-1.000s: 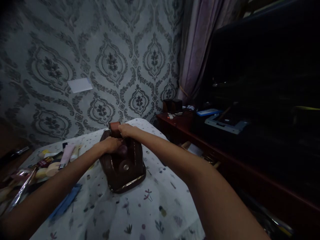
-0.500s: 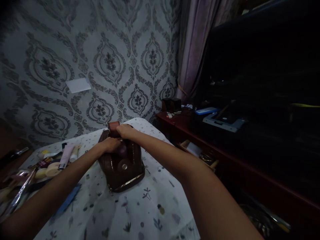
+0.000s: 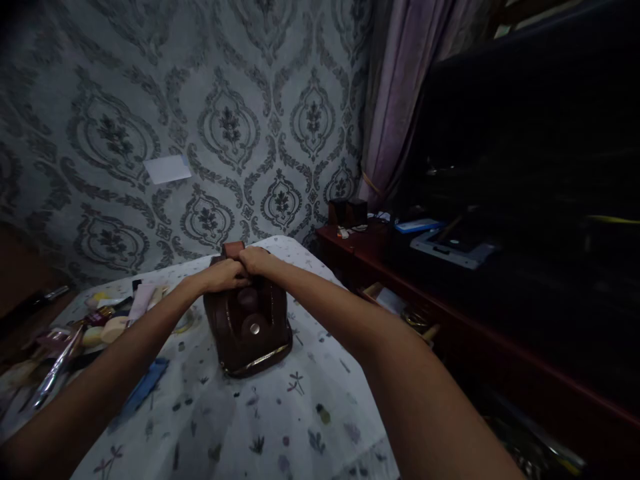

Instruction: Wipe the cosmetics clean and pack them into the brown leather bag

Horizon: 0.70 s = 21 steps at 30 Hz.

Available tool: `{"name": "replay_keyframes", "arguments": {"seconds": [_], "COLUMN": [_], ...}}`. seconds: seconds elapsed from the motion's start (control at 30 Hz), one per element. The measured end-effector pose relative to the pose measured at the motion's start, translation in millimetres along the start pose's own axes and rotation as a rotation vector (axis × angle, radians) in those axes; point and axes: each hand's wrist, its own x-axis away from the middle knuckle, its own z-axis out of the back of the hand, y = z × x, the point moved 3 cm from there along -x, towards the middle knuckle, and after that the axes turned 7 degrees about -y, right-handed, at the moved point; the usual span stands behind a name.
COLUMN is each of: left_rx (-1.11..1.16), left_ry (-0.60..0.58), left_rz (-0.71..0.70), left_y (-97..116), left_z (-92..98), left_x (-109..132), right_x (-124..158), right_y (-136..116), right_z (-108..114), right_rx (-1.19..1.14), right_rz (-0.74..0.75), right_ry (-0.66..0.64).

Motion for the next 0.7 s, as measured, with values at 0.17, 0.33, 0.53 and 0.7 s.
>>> {"name": "replay_keyframes", "arguments": {"seconds": [0.17,0.33,0.53,0.7], "left_rx": [0.200,0.406,0.291,0.193], "left_ry": [0.361,0.734,0.661,0.504], "left_rz": [-0.034,0.044,0.211,0.298], "left_y": [-4.3,-17.3,-28.8,-31.4], "left_z": [8.3,-38.5,-124.4,-176.8], "left_x": [46.5,109.8,170.8,189.7], "right_x": [8.2,37.0,96.8,120.1], "right_y": [-2.7,-17.1,-86.8,-157.8], "right_z": [6.0,15.9,2.9,-52.3], "right_rx": [-0.011,-0.017,-0.008,-0.150], "right_rz": [0.021,-0.032,0.204,0.641], "right_ry": [0.035,0.186,0.528,0.563]}}
